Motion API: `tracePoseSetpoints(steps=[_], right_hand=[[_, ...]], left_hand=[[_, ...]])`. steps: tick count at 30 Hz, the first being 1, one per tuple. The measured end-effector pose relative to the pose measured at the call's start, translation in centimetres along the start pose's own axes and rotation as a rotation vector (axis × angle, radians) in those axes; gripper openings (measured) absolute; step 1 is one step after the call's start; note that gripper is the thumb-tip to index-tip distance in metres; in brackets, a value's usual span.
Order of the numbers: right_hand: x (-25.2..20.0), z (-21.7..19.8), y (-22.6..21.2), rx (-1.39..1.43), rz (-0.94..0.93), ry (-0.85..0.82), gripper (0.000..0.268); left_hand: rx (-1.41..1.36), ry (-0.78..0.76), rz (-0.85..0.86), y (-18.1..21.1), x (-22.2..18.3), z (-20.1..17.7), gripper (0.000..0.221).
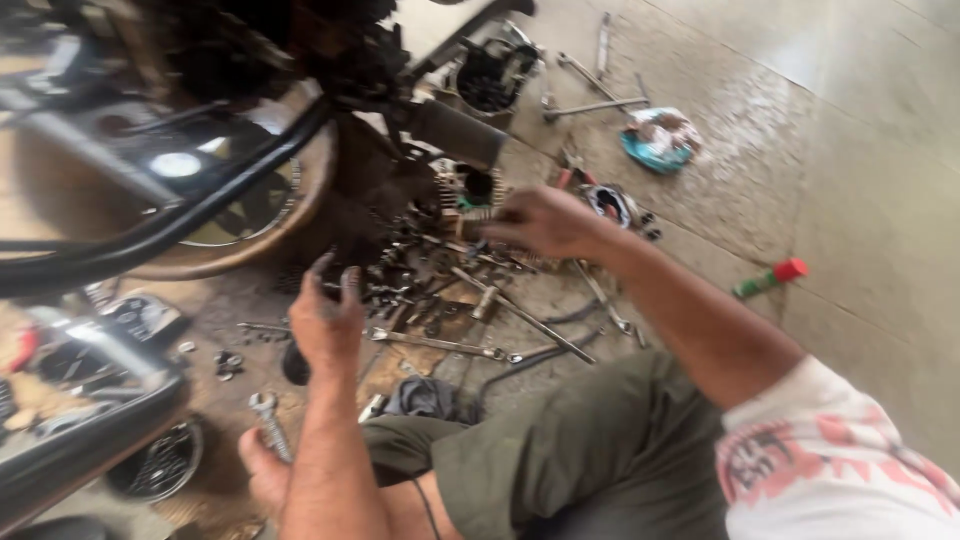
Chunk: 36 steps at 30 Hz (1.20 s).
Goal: The person sits on the floor beside a motorcycle and works on its exposed engine, using a wrench to loosen and tighten fasteners and fitting components into the engine casing. They handle small bolts and parts from the floor, wipe a part with a cloth, and use a hammer to tap a component into place.
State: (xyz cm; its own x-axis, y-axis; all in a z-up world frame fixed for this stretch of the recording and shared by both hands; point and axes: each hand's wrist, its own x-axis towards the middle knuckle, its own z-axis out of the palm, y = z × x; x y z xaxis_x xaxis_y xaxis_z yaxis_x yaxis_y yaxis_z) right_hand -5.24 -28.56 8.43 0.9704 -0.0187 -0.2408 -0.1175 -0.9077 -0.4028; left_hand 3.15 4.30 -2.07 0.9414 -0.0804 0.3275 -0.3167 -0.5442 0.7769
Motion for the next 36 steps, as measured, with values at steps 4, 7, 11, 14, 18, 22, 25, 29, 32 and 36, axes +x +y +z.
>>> tracePoseSetpoints(steps=[4,7,11,14,18,22,25,29,32,36], right_hand=[[-12.3,0.2,10.3,0.23,0.335,0.076,0.037],[-22.6,5.2,18.3,0.024,0.58,0.202,0.037],[-36.1,15.5,21.9,0.05,0.9,0.414,0.03],[-42.3,20.9,20.5,0.009,0.95,0.333,0.032],[-44.4,24.4,19.5,-0.025,0.635,0.498,0.036],[-43.9,21.9,18.9,-0.088,0.639,0.571,0.03],[-42.6,18.1,17.9,-0.038,0.661,0.688,0.03],[-42.9,14.4,17.1,0.075,0.646,0.912,0.029],[-44.0,12.1,16.8,0.194,0.663,1.045,0.026],[-45.5,10.6,19.1,0.561,0.686,1.293,0.024]], left_hand=[[-0.035,-0.063,-0.038,-0.4,0.0,0.2,0.036],[-0.023,-0.08,-0.026,-1.4,-0.2,0.6,0.036],[0.138,-0.172,-0.031,-0.4,-0.7,0.9,0.037],[0.136,-0.189,0.05,-1.5,-1.3,2.4,0.03],[0.756,-0.872,-0.153,-4.0,-2.8,4.0,0.051],[0.962,-1.252,-0.2,2.2,-8.7,4.5,0.066],[0.999,-1.13,-0.102,-1.0,-12.5,7.4,0.072],[1.084,-1.099,-0.029,0.4,-12.8,7.2,0.037],[0.99,-1.111,-0.032,-1.3,-12.6,7.5,0.037],[0.835,-0.816,-0.012,-4.1,-11.2,7.6,0.034]])
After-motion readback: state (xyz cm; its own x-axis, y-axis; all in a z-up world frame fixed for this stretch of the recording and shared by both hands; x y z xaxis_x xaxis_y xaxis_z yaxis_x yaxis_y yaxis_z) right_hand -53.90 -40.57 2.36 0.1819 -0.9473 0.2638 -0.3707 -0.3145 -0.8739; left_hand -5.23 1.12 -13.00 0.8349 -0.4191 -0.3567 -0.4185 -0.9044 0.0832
